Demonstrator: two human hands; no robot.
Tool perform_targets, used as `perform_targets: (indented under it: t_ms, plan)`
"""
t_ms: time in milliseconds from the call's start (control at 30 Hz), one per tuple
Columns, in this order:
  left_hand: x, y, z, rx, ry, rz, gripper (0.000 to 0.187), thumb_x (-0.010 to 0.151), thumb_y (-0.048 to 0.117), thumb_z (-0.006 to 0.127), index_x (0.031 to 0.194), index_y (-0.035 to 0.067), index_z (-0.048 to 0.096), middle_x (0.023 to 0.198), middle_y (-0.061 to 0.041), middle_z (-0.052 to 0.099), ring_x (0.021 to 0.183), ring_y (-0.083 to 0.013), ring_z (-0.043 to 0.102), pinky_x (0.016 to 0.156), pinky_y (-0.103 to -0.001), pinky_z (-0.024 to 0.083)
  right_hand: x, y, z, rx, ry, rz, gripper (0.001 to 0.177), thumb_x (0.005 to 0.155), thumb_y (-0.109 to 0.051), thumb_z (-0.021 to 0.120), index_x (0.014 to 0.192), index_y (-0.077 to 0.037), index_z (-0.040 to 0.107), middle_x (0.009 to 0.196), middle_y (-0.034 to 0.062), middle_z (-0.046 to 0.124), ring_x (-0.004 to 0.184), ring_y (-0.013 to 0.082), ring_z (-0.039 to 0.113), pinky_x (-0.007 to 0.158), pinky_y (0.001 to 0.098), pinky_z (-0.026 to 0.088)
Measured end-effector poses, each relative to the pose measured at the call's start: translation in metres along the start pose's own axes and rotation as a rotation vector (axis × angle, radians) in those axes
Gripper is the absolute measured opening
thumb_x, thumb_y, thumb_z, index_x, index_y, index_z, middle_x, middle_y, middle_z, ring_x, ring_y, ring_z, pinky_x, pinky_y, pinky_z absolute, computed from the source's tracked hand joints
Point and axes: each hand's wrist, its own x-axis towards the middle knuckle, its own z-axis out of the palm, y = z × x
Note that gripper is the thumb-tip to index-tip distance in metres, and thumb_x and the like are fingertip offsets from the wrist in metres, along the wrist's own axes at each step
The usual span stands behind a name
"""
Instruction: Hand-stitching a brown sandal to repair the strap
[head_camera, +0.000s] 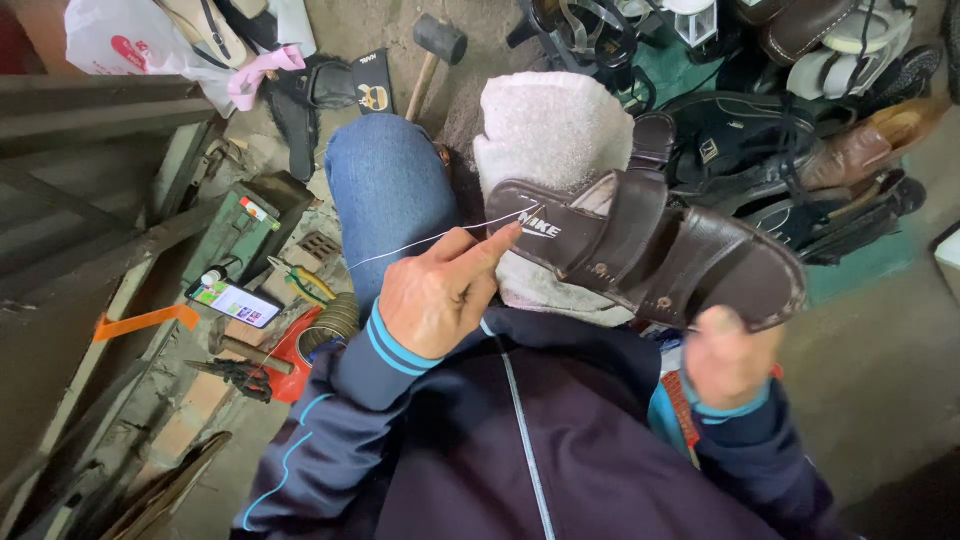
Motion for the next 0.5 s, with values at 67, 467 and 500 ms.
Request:
perform_targets:
  t_ms: [67, 467, 500]
  plan:
    - [0.0, -0.008, 0.003, -0.046, -0.001, -0.045, 0.036, 0.097, 0.017, 0.057, 0.127, 0.027, 0.073, 0.08, 0.0, 0.061, 0.065, -0.0328, 0.067, 0.061, -0.039, 0.057, -0.012, 0.04, -0.012, 0.135, -0.167, -0.116, 0.056, 0.088, 0.003, 0.072, 0.136, -0.021, 0.057, 0.134, -0.0074, 0.064, 0.118, 0.0116, 0.063, 0.11, 0.0283, 0.05]
    - [0.018, -0.036, -0.031, -0.168, -0.245, 0.143, 0.045, 0.09, -0.001, 0.062, 0.132, 0.01, 0.068, 0.074, -0.006, 0.057, 0.051, -0.0242, 0.048, 0.053, -0.036, 0.042, -0.003, -0.032, 0.095, -0.42, -0.586, -0.159, 0.076, 0.083, -0.002, 0.064, 0.151, 0.005, 0.031, 0.16, 0.026, 0.037, 0.149, 0.0384, 0.044, 0.127, 0.0467, 0.037]
    - [0.019, -0.039, -0.031, -0.162, -0.251, 0.146, 0.045, 0.09, -0.001, 0.062, 0.132, 0.01, 0.068, 0.074, -0.006, 0.057, 0.051, -0.0242, 0.048, 0.053, -0.036, 0.042, -0.007, -0.019, 0.095, -0.413, -0.58, -0.16, 0.076, 0.083, -0.002, 0.064, 0.151, 0.005, 0.031, 0.16, 0.026, 0.037, 0.149, 0.0384, 0.044, 0.127, 0.0467, 0.037]
